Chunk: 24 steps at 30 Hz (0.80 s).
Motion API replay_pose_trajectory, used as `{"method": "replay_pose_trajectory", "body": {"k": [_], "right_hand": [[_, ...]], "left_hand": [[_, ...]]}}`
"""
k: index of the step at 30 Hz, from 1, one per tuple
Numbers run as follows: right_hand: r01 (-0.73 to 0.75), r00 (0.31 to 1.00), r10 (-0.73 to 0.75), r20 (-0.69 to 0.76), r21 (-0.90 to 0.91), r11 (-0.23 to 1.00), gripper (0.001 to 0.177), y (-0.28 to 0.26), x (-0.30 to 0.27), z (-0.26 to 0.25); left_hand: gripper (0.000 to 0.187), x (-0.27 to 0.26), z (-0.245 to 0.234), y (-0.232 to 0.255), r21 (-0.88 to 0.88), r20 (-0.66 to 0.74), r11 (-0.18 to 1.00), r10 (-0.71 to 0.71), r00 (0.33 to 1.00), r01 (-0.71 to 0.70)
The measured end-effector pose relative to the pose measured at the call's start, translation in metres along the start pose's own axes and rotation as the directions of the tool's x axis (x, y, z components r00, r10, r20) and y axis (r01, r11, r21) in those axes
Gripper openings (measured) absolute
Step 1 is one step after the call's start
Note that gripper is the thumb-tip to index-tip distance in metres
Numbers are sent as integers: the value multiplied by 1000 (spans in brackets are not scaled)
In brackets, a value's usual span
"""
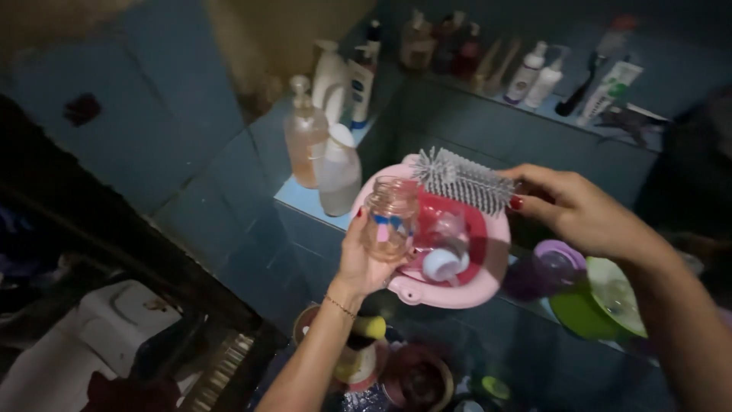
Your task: Wash baby bottles and pump components using a brush and soapy water in a basin.
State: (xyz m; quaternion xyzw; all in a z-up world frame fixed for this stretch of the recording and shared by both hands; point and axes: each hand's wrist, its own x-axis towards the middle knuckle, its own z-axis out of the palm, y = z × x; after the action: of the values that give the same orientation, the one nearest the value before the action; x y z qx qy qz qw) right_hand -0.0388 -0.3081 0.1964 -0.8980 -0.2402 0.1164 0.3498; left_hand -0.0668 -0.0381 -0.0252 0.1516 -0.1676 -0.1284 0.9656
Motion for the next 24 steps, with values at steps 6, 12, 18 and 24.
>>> {"method": "replay_pose_trajectory", "body": {"k": [6,12,18,24], "right_hand": [[-49,999,48,-10,-311,949,51,18,-70,-16],[-21,999,-10,-35,-758,652,54,23,-138,51],[-286,937,326,-129,257,923,15,136,-187,86],[-229,921,338,-194,433,872,8,207,-214,93]], "left_hand": [[47,3,60,-40,94,-148,992,-66,987,80],[38,-6,50,-156,381,-296,920,34,955,85],[35,8,35,-218,683,-231,727,133,964,63],[32,25,77,-236,796,-17,601,149,989,-77]]}}
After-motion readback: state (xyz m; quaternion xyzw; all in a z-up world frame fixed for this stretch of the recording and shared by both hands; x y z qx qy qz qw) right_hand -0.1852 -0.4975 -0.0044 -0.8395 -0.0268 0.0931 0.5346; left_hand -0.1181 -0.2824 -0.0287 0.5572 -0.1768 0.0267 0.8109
